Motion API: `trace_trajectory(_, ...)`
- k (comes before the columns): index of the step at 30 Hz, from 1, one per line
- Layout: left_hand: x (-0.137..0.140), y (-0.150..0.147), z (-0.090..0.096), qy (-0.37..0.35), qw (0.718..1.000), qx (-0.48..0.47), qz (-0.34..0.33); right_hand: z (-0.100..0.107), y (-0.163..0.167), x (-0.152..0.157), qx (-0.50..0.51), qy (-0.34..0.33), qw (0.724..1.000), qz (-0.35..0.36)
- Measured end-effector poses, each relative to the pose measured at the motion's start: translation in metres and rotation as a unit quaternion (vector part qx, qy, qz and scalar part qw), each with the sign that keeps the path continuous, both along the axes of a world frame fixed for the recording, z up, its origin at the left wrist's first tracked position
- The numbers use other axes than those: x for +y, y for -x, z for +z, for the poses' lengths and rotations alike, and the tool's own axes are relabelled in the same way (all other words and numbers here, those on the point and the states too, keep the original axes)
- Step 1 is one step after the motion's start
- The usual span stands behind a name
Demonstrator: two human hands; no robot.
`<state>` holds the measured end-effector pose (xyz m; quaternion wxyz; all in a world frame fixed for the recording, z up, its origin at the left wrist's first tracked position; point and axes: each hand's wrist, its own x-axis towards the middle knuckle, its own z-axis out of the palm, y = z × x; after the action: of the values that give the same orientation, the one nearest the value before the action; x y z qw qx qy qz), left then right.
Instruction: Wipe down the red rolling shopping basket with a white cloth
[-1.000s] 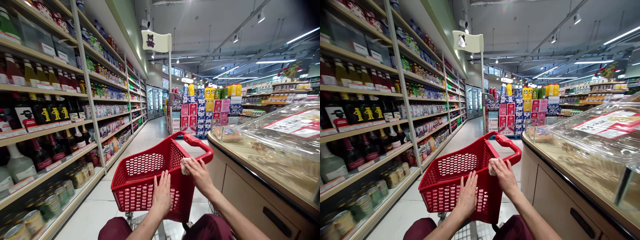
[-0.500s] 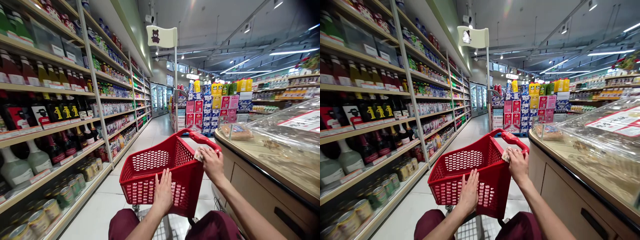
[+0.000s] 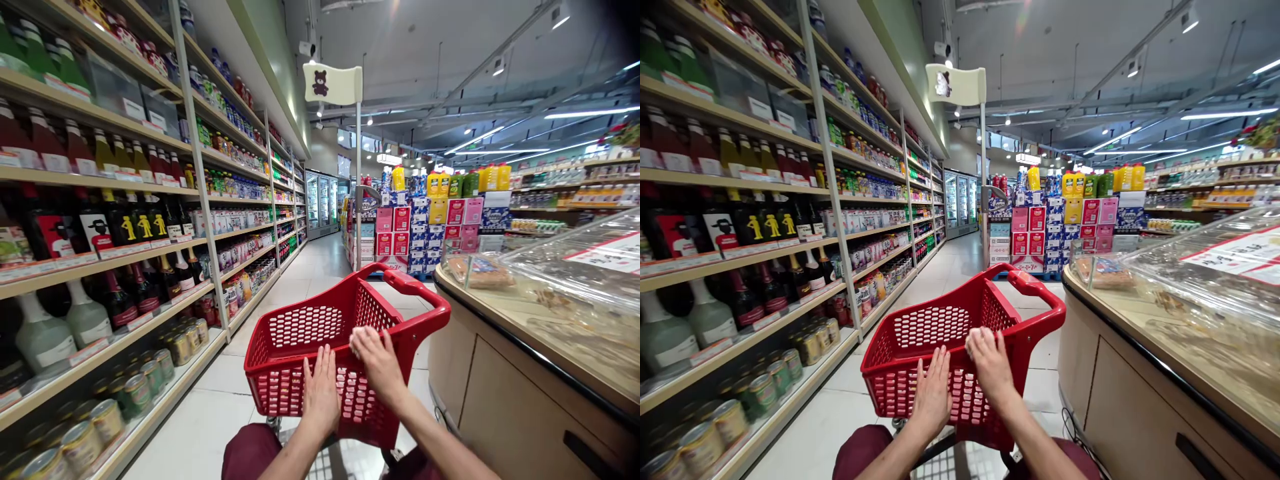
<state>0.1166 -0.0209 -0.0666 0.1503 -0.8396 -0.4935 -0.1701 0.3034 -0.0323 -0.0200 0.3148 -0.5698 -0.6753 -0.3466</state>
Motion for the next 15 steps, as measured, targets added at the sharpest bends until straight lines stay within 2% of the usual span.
trace_trajectory(2, 0.001, 0.005, 0.0, 0.006, 1.0, 0.003, 0.011, -0.004, 0.007, 0.001, -0.022, 0.006, 0.999, 0.025)
trace_trajectory(7, 0.0, 0.016, -0.002, 0.015, 0.999, 0.004, 0.036, -0.008, 0.01, 0.005, 0.033, -0.002, 0.999, -0.041)
trace_trajectory(12, -0.001, 0.033, -0.004, 0.018, 0.999, -0.001, 0.04, -0.024, 0.034, 0.01, -0.031, 0.008, 0.999, 0.03)
trace_trajectory(15, -0.002, 0.047, -0.005, 0.017, 0.998, -0.004, 0.059, -0.025, 0.033, 0.009, 0.01, 0.009, 1.0, 0.016)
